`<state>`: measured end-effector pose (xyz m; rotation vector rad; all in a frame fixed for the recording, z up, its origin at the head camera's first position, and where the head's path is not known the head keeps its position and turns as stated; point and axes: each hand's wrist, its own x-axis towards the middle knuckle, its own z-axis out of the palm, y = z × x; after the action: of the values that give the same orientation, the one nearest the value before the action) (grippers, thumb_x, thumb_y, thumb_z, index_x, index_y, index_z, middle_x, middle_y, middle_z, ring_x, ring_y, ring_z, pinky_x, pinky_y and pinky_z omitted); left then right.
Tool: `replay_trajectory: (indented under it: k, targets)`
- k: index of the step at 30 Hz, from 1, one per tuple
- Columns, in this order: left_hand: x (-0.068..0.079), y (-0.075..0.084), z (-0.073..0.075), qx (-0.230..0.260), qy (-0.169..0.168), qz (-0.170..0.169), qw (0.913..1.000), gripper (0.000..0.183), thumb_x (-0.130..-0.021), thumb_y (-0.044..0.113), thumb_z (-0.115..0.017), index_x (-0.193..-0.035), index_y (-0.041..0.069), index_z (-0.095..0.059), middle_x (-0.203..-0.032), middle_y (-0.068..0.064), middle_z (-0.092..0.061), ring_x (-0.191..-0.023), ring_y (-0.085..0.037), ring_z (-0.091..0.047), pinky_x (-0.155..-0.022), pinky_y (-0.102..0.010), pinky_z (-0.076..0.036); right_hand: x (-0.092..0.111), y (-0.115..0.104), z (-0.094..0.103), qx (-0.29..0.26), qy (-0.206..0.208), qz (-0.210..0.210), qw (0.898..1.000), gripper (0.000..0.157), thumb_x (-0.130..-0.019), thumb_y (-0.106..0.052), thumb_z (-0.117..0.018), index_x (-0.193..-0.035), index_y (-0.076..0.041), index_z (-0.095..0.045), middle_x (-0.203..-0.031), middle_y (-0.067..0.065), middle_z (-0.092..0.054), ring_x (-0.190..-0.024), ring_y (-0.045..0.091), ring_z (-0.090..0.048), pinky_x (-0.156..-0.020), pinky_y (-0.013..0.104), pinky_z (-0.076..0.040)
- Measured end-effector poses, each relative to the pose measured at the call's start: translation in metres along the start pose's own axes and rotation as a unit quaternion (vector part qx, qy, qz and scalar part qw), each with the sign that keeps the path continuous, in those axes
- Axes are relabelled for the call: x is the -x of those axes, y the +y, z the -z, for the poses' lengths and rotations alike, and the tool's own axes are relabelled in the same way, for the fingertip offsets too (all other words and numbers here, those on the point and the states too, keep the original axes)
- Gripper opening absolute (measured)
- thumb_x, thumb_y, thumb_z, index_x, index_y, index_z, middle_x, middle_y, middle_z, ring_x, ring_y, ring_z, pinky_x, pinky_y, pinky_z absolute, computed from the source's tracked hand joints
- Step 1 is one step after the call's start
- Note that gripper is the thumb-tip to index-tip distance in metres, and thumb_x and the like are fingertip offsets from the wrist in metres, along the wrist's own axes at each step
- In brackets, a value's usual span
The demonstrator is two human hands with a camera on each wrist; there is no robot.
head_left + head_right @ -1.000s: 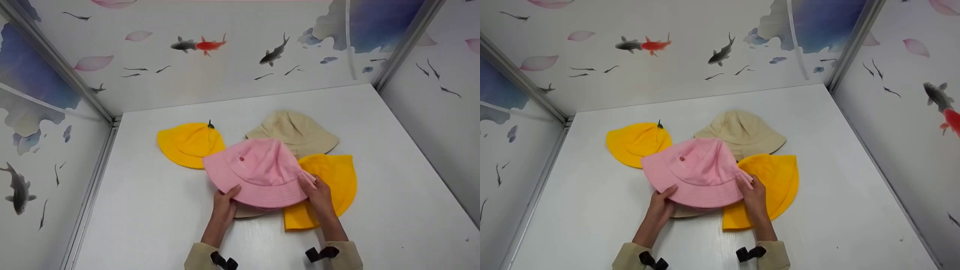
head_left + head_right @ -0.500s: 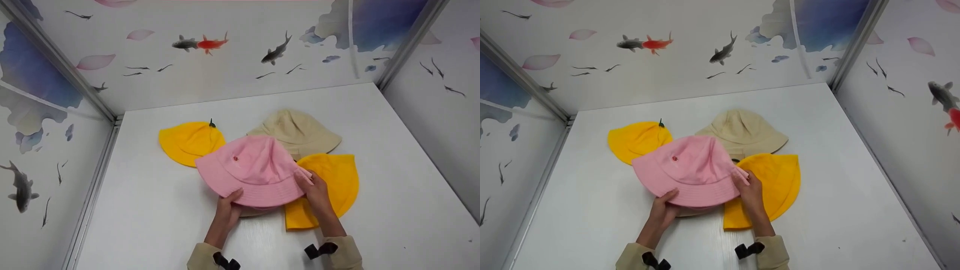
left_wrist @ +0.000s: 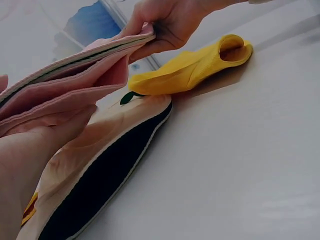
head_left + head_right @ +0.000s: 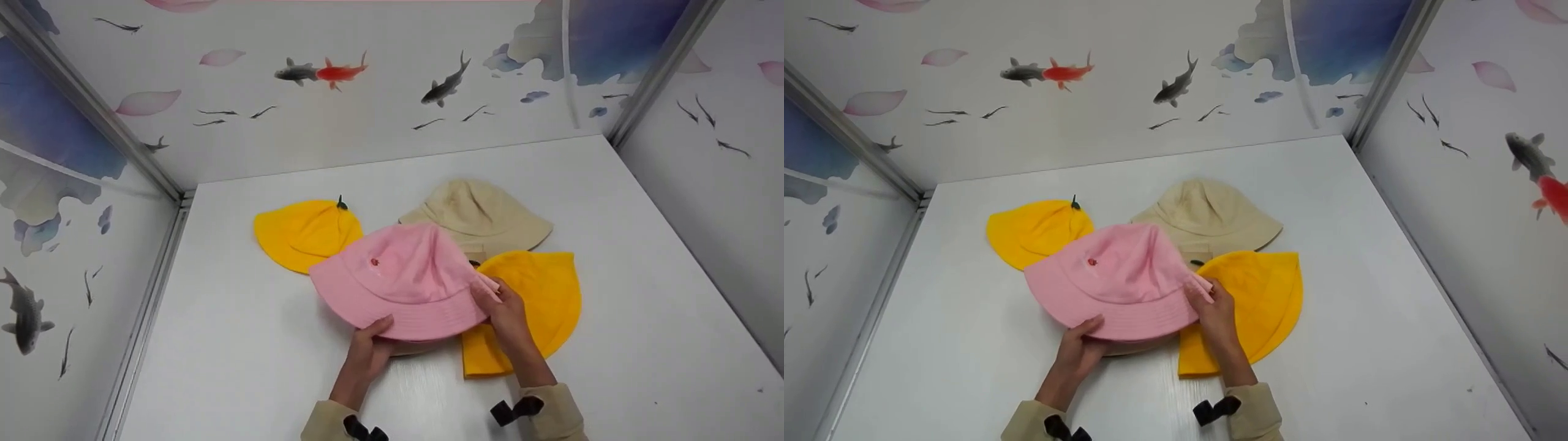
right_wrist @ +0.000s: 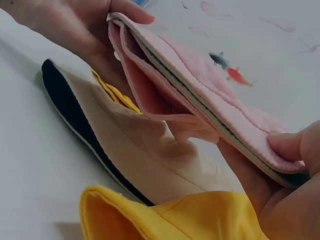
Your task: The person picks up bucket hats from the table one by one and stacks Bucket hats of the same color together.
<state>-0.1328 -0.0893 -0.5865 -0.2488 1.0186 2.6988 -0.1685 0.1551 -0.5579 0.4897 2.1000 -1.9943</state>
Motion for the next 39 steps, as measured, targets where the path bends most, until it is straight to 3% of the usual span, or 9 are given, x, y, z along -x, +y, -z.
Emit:
replay_trajectory:
  k: [6,12,16,22,29,36,39]
  targets:
    - [0.000,0.003,0.004,-0.032,-0.021,0.008,0.9993,0.052,-0.098,0.003,-0.053,-0.144,0.008,-0.029,-0.138,-0.004,-0.043,-0.128,-0.018,-0.045,-0.111,-0.034,-0.042,0.000,-0.001,-0.003,0.001,-0.006,0.000,1.000,0.063,-0.091,-0.055,-0.066,-0.139,-0.017,-0.051,-0.116,0.007,-0.062,-0.097,0.021,-0.062,-0.087,0.025,-0.057]
    - [-0.001,0.003,0.008,-0.053,0.017,-0.002,0.9984,0.053,-0.098,-0.001,-0.053,-0.144,0.005,-0.027,-0.139,-0.003,-0.043,-0.130,-0.017,-0.046,-0.116,-0.038,-0.041,-0.001,-0.002,-0.005,0.010,-0.016,-0.016,1.000,0.071,-0.085,-0.061,-0.068,-0.140,-0.020,-0.050,-0.122,0.006,-0.062,-0.101,0.021,-0.063,-0.091,0.025,-0.057]
    - [0.000,0.004,0.010,-0.054,0.042,-0.016,0.9975,0.052,-0.097,-0.006,-0.051,-0.142,0.003,-0.027,-0.134,-0.001,-0.046,-0.126,-0.012,-0.050,-0.114,-0.034,-0.044,-0.001,-0.004,-0.008,0.012,-0.024,-0.033,0.999,0.075,-0.084,-0.061,-0.070,-0.142,-0.018,-0.049,-0.127,0.008,-0.061,-0.103,0.021,-0.062,-0.092,0.026,-0.057]
    - [0.006,0.010,0.013,-0.041,0.072,-0.042,0.9957,0.047,-0.094,-0.010,-0.052,-0.136,0.003,-0.032,-0.124,0.003,-0.050,-0.116,-0.005,-0.054,-0.101,-0.021,-0.051,0.000,-0.009,-0.011,0.008,-0.041,-0.042,0.998,0.066,-0.091,-0.053,-0.068,-0.141,-0.013,-0.051,-0.128,0.011,-0.061,-0.103,0.022,-0.060,-0.093,0.025,-0.055]
    - [0.011,0.025,0.022,-0.041,0.087,-0.072,0.9927,0.049,-0.093,-0.012,-0.050,-0.136,0.003,-0.033,-0.125,0.004,-0.049,-0.116,-0.004,-0.053,-0.102,-0.019,-0.050,0.000,-0.019,-0.021,0.018,-0.071,-0.031,0.997,0.062,-0.090,-0.051,-0.069,-0.137,-0.013,-0.057,-0.130,0.011,-0.060,-0.105,0.023,-0.060,-0.096,0.028,-0.055]
    - [0.019,0.041,0.038,-0.009,0.098,-0.094,0.9907,0.045,-0.094,-0.013,-0.051,-0.130,0.011,-0.039,-0.120,0.002,-0.053,-0.106,-0.010,-0.058,-0.092,-0.023,-0.056,-0.003,-0.019,-0.044,0.002,-0.092,-0.022,0.995,0.050,-0.100,-0.052,-0.053,-0.130,-0.013,-0.064,-0.118,0.008,-0.068,-0.097,0.021,-0.064,-0.086,0.026,-0.056]
    - [0.024,0.048,0.044,0.000,0.113,-0.102,0.9883,0.047,-0.093,-0.014,-0.053,-0.130,0.012,-0.040,-0.121,0.003,-0.055,-0.109,-0.010,-0.059,-0.098,-0.025,-0.054,-0.006,-0.020,-0.051,-0.017,-0.108,-0.022,0.994,0.052,-0.104,-0.051,-0.043,-0.132,-0.011,-0.063,-0.118,0.008,-0.068,-0.098,0.020,-0.065,-0.086,0.026,-0.057]
